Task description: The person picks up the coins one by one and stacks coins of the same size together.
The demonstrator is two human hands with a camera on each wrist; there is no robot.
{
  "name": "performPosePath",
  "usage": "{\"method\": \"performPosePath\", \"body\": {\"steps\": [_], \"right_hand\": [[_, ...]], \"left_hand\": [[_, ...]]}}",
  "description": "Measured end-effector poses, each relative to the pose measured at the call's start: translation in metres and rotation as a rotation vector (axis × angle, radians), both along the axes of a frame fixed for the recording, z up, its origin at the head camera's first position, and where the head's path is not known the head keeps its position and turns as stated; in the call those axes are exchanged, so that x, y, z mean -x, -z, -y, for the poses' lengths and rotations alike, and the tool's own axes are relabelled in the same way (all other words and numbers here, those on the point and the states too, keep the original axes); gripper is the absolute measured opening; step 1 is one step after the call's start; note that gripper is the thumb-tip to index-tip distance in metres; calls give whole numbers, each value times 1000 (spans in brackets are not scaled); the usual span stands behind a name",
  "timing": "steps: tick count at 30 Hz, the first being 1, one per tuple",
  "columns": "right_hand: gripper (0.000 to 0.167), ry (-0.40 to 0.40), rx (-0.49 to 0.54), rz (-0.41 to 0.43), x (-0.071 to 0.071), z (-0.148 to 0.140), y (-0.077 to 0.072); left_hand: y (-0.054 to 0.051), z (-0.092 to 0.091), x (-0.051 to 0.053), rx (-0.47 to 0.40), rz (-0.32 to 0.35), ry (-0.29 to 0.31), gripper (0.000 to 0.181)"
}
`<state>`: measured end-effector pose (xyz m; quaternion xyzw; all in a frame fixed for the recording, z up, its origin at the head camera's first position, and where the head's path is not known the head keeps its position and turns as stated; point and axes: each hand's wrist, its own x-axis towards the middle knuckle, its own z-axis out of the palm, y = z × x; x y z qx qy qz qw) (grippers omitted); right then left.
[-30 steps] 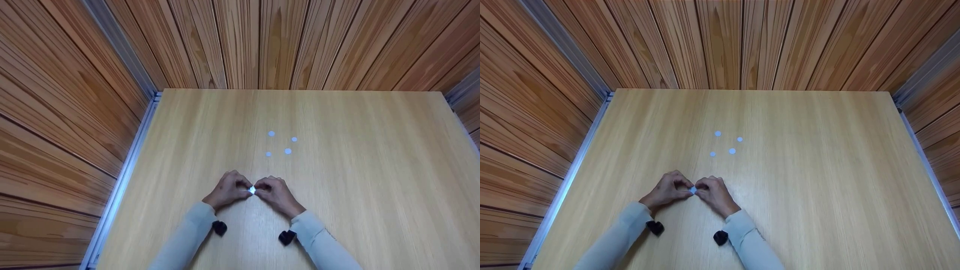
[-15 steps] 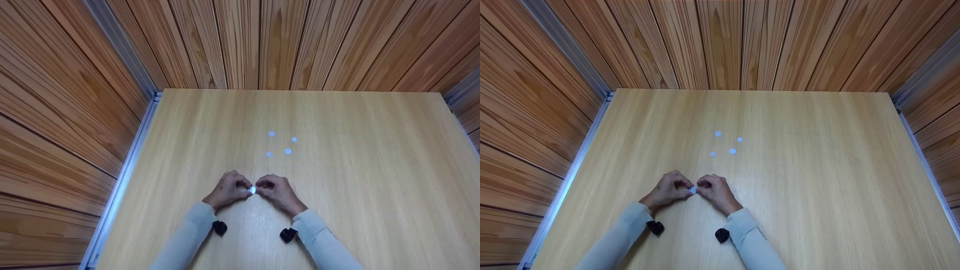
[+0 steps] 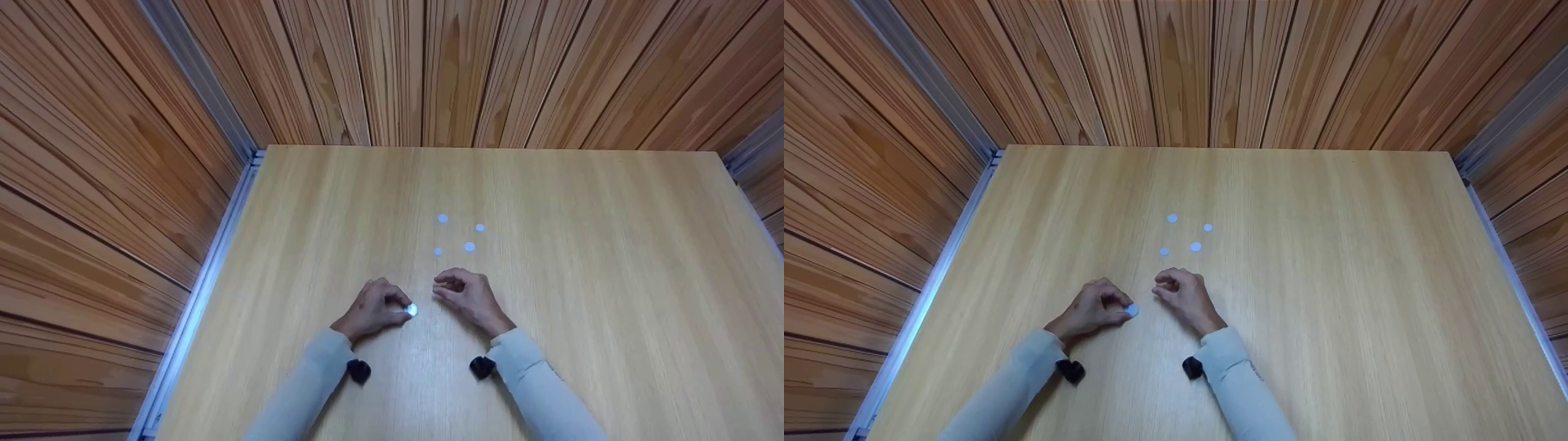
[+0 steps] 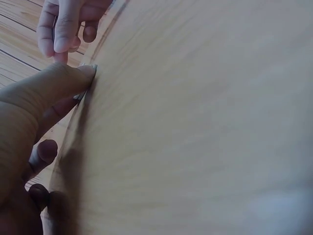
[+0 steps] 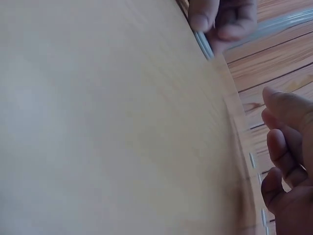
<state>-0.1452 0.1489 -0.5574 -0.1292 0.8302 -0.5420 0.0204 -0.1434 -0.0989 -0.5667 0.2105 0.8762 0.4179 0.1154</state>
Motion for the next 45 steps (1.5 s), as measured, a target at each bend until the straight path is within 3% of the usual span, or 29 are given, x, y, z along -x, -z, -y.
{"method": "performPosePath", "body": {"steps": [4,24,28,45], "right_hand": [[15,37,-20,-33,8,-8,-1],[18,216,8,-39,44,-42,6],[19,236,11,-23,48,-46,9],[25,243,-65,35,62,-52,8]], "left_hand": [[-1,1,0,0,11,-4,14],[-1,-2,-1,5,69,-32,14],[0,-2,-3,9,88,-37,13],[-1,0,-1,-7,28,-6,12]]}}
